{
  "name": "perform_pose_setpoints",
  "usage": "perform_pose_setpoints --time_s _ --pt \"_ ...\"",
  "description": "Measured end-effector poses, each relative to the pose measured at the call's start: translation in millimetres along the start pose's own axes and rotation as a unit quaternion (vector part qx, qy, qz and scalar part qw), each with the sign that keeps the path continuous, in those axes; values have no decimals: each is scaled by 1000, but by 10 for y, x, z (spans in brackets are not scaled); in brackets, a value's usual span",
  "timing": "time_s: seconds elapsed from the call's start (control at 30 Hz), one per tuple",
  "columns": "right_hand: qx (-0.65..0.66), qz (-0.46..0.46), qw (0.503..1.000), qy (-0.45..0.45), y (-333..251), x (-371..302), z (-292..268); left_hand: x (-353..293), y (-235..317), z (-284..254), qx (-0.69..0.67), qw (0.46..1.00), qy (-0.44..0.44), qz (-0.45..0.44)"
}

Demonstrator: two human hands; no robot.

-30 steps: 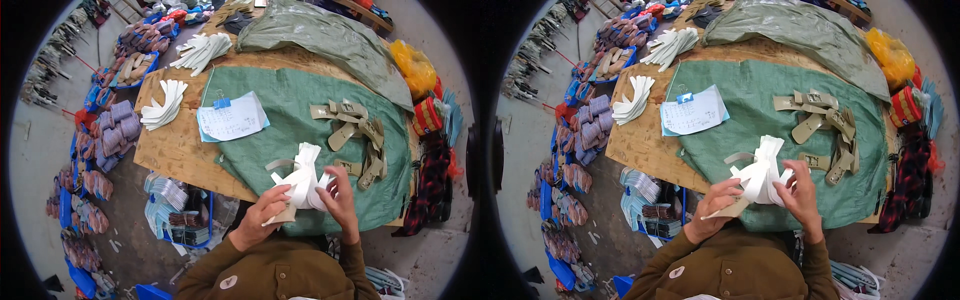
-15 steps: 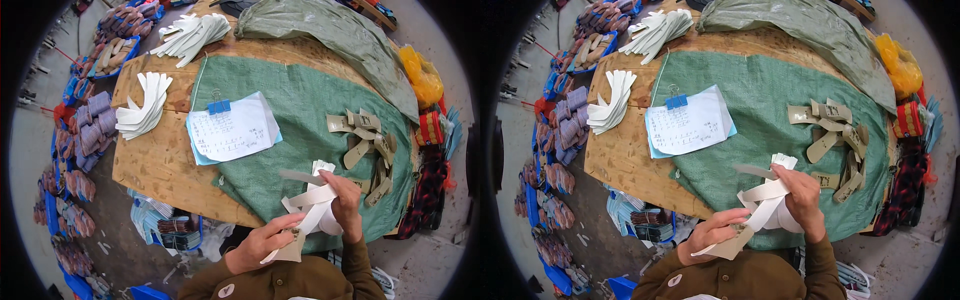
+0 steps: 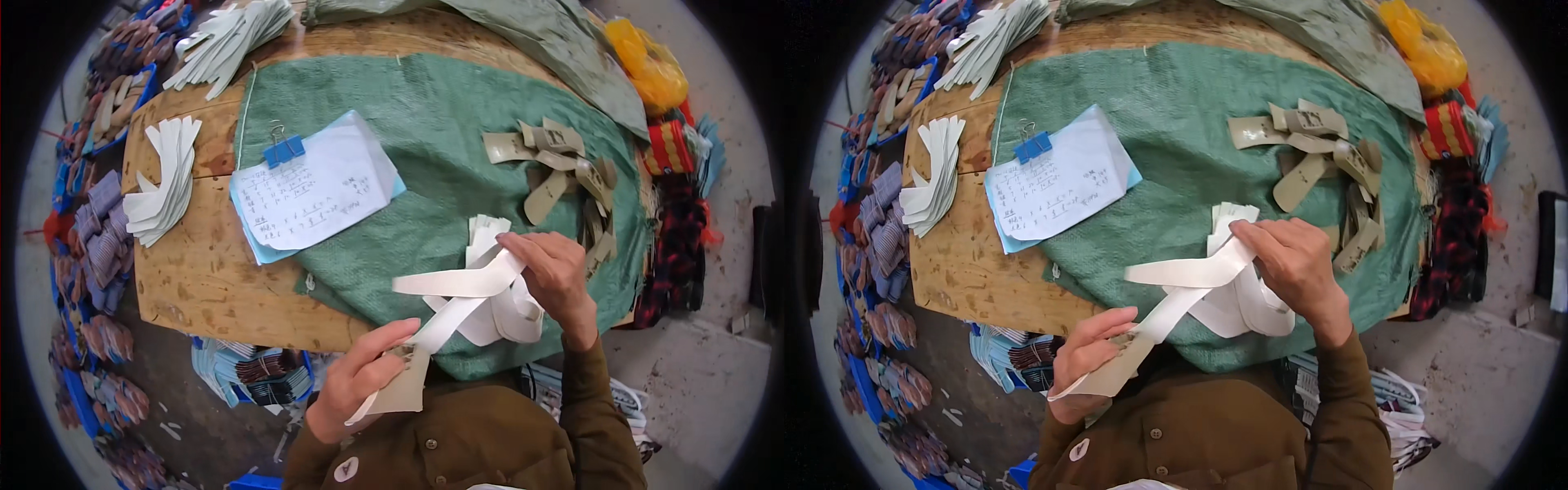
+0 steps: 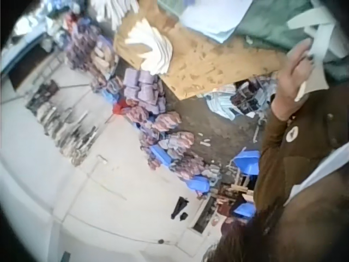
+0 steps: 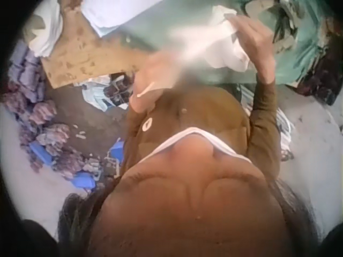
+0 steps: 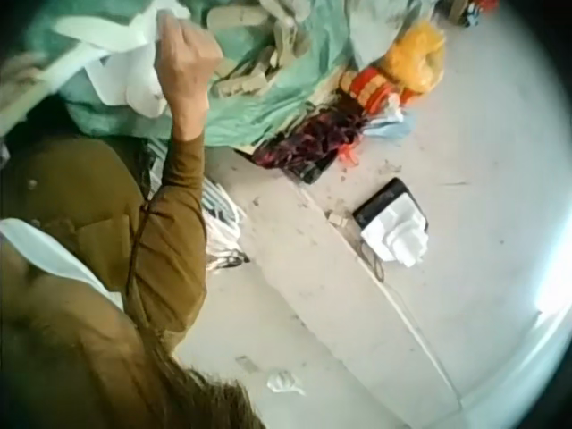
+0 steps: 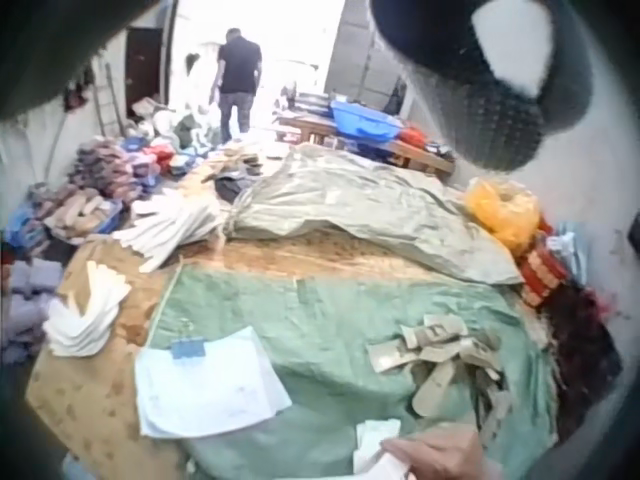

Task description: The person assembles white gloves by inserting a beige fabric piece into the glove opening and folding the edges over. They handle the gloves one at a time, placing the finished units into a red plastic bag. The person also moves a yellow plastic bag and a green sack on the table to access materials.

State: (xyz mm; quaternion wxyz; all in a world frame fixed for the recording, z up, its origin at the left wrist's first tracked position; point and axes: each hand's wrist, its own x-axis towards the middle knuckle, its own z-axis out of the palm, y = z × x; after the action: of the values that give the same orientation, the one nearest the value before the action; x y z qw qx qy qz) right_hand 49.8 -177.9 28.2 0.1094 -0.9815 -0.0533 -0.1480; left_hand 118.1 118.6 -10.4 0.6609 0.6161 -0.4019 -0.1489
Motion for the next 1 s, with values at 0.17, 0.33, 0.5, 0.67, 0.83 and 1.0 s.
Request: perform_pose_setpoints --time_s 0.17,0.33,0.5,0.67,0.83,1.0 --pt "-11 -15 996 -89 -40 -289 -432 -130 386 -77 57 991 -120 -37" --pt "229 10 950 -214 -195 -755 -736 -280 688 -28 3 989 -121 -91" --pt "702 104 616 -341 -606 -1129 -668 -214 1120 35 -18 982 -180 -59" --pt "703 119 580 -394 -874 -1256 -201 -94 1594 279 76 942 -319 -76" --pt "787 193 568 -146 -868 -1388 -458 -183 1614 360 169 930 -323 -50" --pt "807 232 505 199 -399 -1693 -453 -429 1488 286 190 945 -205 -167"
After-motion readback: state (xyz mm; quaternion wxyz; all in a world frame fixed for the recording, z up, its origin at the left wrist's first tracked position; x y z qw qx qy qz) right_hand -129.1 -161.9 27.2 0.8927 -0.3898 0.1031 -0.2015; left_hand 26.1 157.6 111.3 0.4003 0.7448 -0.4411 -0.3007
